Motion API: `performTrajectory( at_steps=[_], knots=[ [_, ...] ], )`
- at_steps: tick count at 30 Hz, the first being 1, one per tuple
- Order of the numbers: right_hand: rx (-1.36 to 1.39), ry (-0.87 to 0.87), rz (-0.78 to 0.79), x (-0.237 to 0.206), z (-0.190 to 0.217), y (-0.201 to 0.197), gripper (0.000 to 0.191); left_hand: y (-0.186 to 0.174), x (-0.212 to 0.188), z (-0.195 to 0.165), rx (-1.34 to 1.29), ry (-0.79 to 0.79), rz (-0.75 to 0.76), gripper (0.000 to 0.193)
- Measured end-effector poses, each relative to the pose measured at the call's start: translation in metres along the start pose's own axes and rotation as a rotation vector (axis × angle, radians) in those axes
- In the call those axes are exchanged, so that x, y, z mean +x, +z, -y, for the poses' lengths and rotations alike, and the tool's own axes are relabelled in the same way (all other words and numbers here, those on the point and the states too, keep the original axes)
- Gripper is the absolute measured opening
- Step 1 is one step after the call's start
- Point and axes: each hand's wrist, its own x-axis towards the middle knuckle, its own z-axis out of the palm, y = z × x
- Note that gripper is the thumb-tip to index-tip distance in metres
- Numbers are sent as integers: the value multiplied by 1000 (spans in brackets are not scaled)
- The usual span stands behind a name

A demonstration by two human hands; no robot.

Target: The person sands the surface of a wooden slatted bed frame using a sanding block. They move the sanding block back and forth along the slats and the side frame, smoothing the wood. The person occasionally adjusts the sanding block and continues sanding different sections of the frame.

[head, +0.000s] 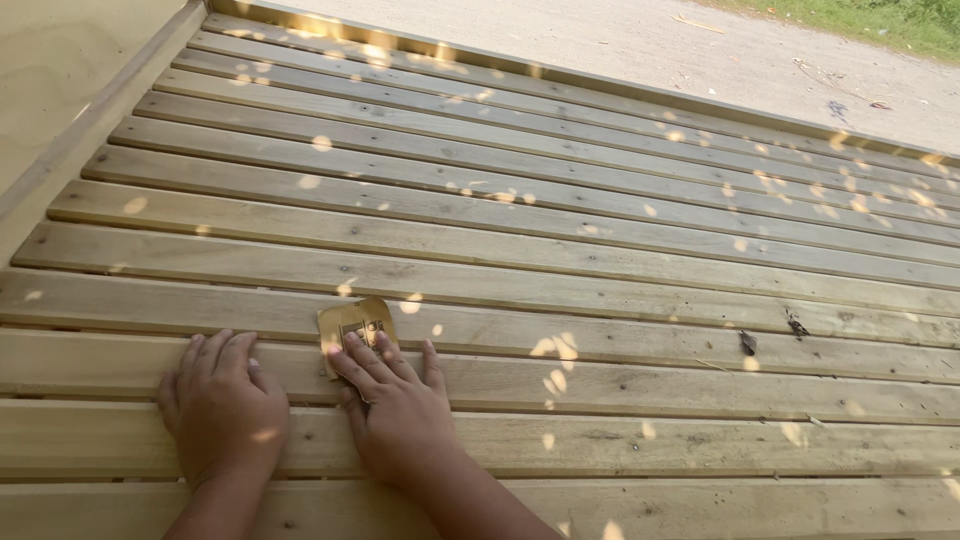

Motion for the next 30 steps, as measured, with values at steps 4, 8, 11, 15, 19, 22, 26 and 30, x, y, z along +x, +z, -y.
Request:
performTrajectory(
  at_steps=[4,8,11,15,19,22,26,30],
  knots=[
    [19,351,-7,-30,-101,-27,46,3,0,4,25,42,-14,36],
    [88,263,-553,-67,-179,-45,29,6,0,3,59,43,-25,36],
    [201,135,-533,-52,-163,-29,22,7,1,2,86,32,-12,36],
    [350,-86,-442,-2,-92,5,21,6,2,4,90,41,-7,37],
    [354,-82,-398,3,-81,4,26,3,3,5,81,31,32,36],
    [298,115,-401,-24,-126,-22,18,1,3,3,106,24,69,37],
    [289,319,-413,-52,-174,-52,18,0,3,-3,128,1,74,39],
    [473,225,-349,-19,-119,-33,16,0,3,-5,187,11,76,39]
  ],
)
